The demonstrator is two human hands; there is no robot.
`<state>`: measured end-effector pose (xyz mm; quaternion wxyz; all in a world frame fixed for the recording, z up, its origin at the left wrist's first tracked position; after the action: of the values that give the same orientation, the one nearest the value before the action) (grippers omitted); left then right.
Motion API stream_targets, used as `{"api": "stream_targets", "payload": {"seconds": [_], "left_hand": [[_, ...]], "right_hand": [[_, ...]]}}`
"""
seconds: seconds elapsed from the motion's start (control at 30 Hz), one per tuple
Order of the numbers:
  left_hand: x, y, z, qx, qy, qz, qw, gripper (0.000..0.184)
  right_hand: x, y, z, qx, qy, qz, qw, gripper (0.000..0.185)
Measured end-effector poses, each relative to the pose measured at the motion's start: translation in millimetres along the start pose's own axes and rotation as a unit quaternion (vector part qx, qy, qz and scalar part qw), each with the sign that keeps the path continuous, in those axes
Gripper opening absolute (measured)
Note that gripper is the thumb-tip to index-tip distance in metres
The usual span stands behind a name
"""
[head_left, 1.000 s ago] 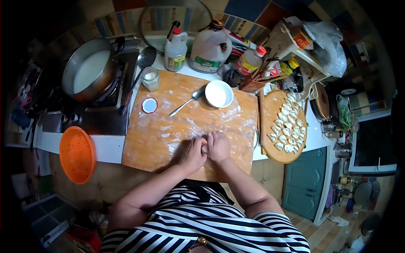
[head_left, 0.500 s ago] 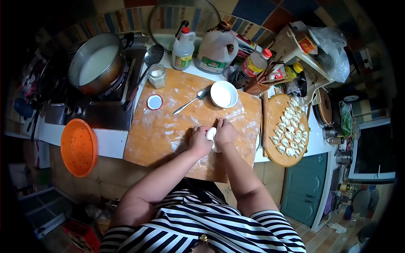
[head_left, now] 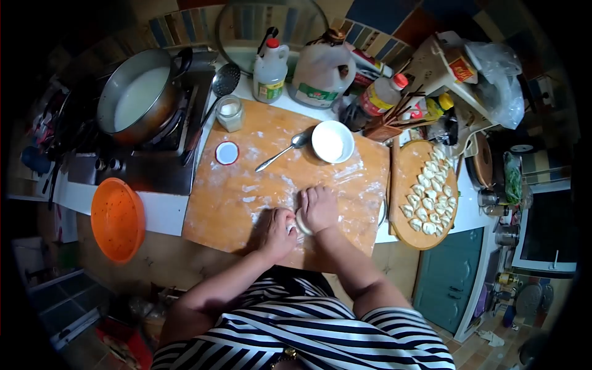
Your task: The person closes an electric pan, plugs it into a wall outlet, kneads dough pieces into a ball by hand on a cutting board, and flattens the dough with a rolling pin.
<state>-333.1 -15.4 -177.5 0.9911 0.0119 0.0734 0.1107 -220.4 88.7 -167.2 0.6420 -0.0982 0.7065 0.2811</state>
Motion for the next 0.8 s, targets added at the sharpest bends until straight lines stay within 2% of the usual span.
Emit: {"api": "stream_targets", "payload": {"seconds": [0.1, 0.17, 0.2, 0.27, 0.33, 0.37, 0.4, 0.47, 0.5, 0.57, 0.6, 0.67, 0.7, 0.8], "left_hand": [[6, 4, -19, -0.085, -0.027, -0.003, 0.996, 0.037], [17, 12, -5, -0.262, -0.162, -0.027, 0.951, 0.038], [24, 15, 1, -0.345, -0.226, -0.04, 0.91, 0.039], [33, 28, -13, -0.305, -0.221, -0.023, 0.926, 0.04], [40, 41, -41, -0.264, -0.203, 0.007, 0.943, 0.042], [40, 42, -45, -0.192, -0.12, 0.002, 0.974, 0.043], [35, 45, -33, -0.121, -0.03, 0.008, 0.992, 0.044], [25, 43, 10, -0.098, 0.072, -0.048, 0.991, 0.046], [26, 38, 24, -0.052, 0.076, -0.063, 0.994, 0.043], [33, 23, 35, 0.031, 0.096, -0.087, 0.991, 0.033], [32, 19, 36, 0.038, 0.112, -0.096, 0.988, 0.031], [33, 6, -20, -0.083, -0.072, -0.032, 0.993, 0.037], [22, -1, -16, -0.023, -0.081, 0.023, 0.996, 0.039], [-12, -9, -25, -0.066, -0.077, 0.066, 0.993, 0.037]], "right_hand": [[8, 20, 8, -0.012, -0.019, -0.022, 1.0, 0.026], [14, 21, 12, 0.014, -0.03, -0.041, 0.999, 0.029], [10, 28, 10, 0.069, -0.026, -0.108, 0.991, 0.038], [4, 40, 9, 0.17, -0.028, -0.214, 0.962, 0.045], [7, 36, 18, 0.233, 0.058, -0.21, 0.948, 0.047], [8, 32, 26, 0.264, 0.1, -0.211, 0.936, 0.048], [3, 28, 33, 0.269, 0.101, -0.253, 0.924, 0.049], [-12, 24, 47, 0.282, 0.103, -0.335, 0.893, 0.05], [-26, 23, 44, 0.271, 0.108, -0.348, 0.891, 0.056], [-34, 11, 27, 0.236, 0.119, -0.262, 0.928, 0.053], [-36, 2, 17, 0.217, 0.124, -0.219, 0.943, 0.051], [-25, -20, 2, 0.097, 0.07, -0.087, 0.989, 0.036], [-31, -24, -7, 0.035, 0.045, -0.05, 0.997, 0.024], [-10, -13, -1, -0.011, -0.015, 0.0, 1.0, 0.025]]}}
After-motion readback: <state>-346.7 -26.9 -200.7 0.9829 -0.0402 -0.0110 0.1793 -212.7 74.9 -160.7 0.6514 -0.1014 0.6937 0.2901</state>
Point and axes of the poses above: each hand's wrist, its own y-axis towards the middle knuckle, its own x-axis out of the palm, z = x × y, the point moved 3 cm from there along y, towards the middle knuckle, and after that the axes turned 14 degrees about -y, right-handed, at the moved point
